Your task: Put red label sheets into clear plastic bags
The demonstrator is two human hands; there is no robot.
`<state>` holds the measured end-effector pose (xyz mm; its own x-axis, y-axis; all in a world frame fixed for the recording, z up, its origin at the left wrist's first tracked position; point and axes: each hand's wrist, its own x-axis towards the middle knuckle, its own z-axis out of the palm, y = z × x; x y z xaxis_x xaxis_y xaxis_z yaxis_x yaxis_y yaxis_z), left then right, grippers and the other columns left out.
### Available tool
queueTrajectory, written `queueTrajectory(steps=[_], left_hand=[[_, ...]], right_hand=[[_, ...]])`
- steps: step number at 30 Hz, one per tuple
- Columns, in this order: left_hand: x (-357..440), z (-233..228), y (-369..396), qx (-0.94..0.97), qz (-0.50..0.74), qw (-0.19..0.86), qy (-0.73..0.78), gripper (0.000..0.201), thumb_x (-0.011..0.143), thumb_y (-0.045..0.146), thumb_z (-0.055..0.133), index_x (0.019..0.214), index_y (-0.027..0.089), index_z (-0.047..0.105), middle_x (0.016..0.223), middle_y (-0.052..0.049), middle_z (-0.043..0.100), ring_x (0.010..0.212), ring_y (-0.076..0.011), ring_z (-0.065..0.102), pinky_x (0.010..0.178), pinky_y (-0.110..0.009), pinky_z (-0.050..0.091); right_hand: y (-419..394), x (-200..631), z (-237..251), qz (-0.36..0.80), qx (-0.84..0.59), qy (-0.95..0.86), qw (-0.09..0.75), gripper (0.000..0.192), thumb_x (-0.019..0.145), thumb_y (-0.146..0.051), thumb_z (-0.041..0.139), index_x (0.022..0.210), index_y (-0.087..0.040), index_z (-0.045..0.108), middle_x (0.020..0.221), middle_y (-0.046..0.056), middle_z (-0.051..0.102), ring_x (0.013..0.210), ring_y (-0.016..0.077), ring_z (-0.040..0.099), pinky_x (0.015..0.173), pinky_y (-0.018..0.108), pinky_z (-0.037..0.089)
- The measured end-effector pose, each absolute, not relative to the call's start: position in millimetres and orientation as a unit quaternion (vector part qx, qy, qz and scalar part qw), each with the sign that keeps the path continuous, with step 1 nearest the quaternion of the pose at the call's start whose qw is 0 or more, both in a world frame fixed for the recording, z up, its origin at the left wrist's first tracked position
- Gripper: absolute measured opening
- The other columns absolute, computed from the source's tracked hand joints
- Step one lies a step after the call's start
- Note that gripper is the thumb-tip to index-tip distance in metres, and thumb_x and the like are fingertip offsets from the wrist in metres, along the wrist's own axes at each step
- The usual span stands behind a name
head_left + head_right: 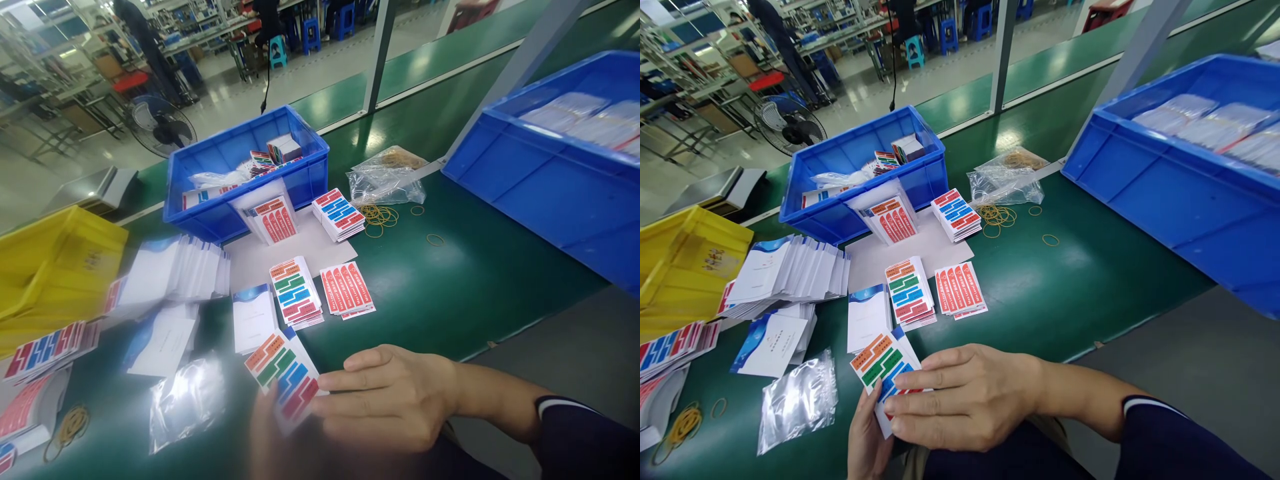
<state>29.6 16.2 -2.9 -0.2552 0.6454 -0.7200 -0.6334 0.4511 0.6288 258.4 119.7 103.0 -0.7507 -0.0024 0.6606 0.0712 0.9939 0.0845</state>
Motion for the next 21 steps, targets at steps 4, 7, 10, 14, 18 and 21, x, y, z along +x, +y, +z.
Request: queueTrajectory(steps=[4, 7, 10, 14, 18, 21], left_hand=[[27.0, -6.8, 13.8, 0.008, 0.519, 0.591, 0.617, 0.027, 0.074, 0.036, 0.071, 0.092, 0.016, 0.069, 0.073, -0.003, 0.07, 0.073, -0.0206, 0.067, 0.074, -0.033, 0.054], [27.5, -6.8, 14.4, -0.001, 0.515, 0.585, 0.627, 0.027, 0.073, 0.036, 0.071, 0.092, 0.017, 0.069, 0.074, -0.003, 0.07, 0.074, -0.0207, 0.067, 0.075, -0.033, 0.053], [28.9, -5.3, 15.6, -0.012, 0.498, 0.603, 0.623, 0.029, 0.073, 0.039, 0.071, 0.089, 0.016, 0.068, 0.075, -0.005, 0.07, 0.07, -0.0208, 0.067, 0.07, -0.033, 0.053], [30.2, -3.2, 15.6, -0.016, 0.499, 0.604, 0.622, 0.029, 0.071, 0.039, 0.072, 0.086, 0.015, 0.066, 0.075, -0.005, 0.07, 0.069, -0.0217, 0.067, 0.064, -0.033, 0.053], [28.2, -5.0, 14.0, -0.007, 0.492, 0.61, 0.621, 0.032, 0.072, 0.04, 0.072, 0.089, 0.014, 0.066, 0.073, -0.005, 0.07, 0.067, -0.0204, 0.067, 0.067, -0.033, 0.053], [25.7, -8.5, 12.8, 0.006, 0.501, 0.602, 0.622, 0.031, 0.075, 0.039, 0.07, 0.092, 0.014, 0.067, 0.074, -0.004, 0.07, 0.069, -0.019, 0.067, 0.071, -0.032, 0.053]], right_hand=[[120.4, 258.2, 102.9, -0.048, -0.011, -0.935, 0.351, 0.032, 0.093, -0.027, 0.044, 0.11, -0.021, 0.069, 0.122, -0.004, 0.065, 0.12, 0.0118, 0.055, 0.09, 0.02, 0.051], [120.7, 258.5, 102.7, -0.032, -0.008, -0.936, 0.351, 0.032, 0.093, -0.026, 0.043, 0.11, -0.019, 0.069, 0.121, -0.003, 0.065, 0.119, 0.0125, 0.056, 0.092, 0.021, 0.051], [120.6, 259.1, 102.5, -0.014, -0.001, -0.94, 0.342, 0.033, 0.095, -0.024, 0.04, 0.111, -0.016, 0.069, 0.122, -0.001, 0.065, 0.117, 0.0126, 0.057, 0.095, 0.021, 0.049], [119.6, 258.9, 100.8, 0.001, 0.001, -0.939, 0.343, 0.033, 0.095, -0.023, 0.041, 0.113, -0.015, 0.067, 0.124, 0.0, 0.064, 0.114, 0.012, 0.06, 0.092, 0.02, 0.051], [120.6, 258.9, 99.4, -0.002, 0.0, -0.934, 0.358, 0.029, 0.094, -0.024, 0.046, 0.112, -0.016, 0.068, 0.124, 0.001, 0.063, 0.113, 0.0116, 0.06, 0.09, 0.019, 0.052], [121.3, 259.6, 99.5, -0.014, -0.001, -0.935, 0.353, 0.03, 0.094, -0.026, 0.046, 0.11, -0.015, 0.069, 0.123, 0.002, 0.064, 0.117, 0.0128, 0.058, 0.094, 0.019, 0.05]])
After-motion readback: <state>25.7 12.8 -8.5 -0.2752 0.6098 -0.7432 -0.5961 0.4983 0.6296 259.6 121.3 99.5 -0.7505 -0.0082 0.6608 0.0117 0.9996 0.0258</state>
